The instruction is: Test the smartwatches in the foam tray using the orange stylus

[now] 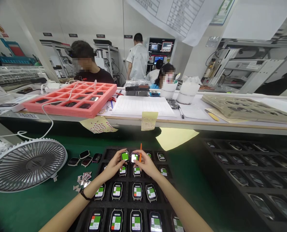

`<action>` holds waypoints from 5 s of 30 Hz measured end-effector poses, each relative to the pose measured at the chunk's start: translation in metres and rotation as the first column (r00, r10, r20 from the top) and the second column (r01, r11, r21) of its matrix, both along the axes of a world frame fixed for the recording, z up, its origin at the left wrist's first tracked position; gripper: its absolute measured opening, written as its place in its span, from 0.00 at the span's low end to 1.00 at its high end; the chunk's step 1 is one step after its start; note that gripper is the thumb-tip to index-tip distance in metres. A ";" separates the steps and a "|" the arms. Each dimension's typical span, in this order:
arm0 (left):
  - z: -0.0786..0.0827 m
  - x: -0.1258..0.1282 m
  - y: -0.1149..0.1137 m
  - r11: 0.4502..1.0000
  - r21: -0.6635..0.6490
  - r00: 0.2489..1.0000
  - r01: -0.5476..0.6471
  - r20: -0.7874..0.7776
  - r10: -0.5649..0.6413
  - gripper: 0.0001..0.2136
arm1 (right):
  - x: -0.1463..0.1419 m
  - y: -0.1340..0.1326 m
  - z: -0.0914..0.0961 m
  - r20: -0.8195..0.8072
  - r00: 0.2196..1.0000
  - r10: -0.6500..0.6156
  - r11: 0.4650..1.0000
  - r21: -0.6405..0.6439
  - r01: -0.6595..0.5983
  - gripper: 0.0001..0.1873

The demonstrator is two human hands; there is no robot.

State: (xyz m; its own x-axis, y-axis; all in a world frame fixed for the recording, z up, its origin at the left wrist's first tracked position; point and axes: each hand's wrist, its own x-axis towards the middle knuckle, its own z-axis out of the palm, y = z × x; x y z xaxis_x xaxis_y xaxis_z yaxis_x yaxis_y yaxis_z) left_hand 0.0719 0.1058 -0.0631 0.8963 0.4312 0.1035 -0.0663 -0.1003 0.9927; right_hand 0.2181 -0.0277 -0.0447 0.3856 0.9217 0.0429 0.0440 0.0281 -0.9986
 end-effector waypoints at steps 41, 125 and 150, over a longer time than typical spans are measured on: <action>0.015 -0.002 -0.003 0.996 0.015 0.996 -0.085 -0.008 0.085 0.19 | -0.003 0.000 0.014 0.049 0.977 -0.208 0.975 -0.068 0.211 0.17; 0.025 -0.011 -0.020 0.734 0.660 0.953 -0.160 0.296 -0.058 0.27 | -0.023 -0.004 0.016 -0.488 0.852 0.191 0.980 0.053 -0.189 0.21; 0.031 -0.010 -0.020 0.752 0.614 0.952 -0.241 0.301 0.059 0.22 | 0.001 -0.001 0.008 0.414 0.900 -0.135 0.990 0.022 0.139 0.24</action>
State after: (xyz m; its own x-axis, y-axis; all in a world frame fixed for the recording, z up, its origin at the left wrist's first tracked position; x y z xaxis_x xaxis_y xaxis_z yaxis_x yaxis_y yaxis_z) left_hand 0.0615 0.0857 -0.0326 0.7293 0.3092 0.6103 -0.2277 -0.7315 0.6427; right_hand 0.2189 -0.0286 -0.0369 0.4573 0.8620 0.2189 0.4560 -0.0160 -0.8898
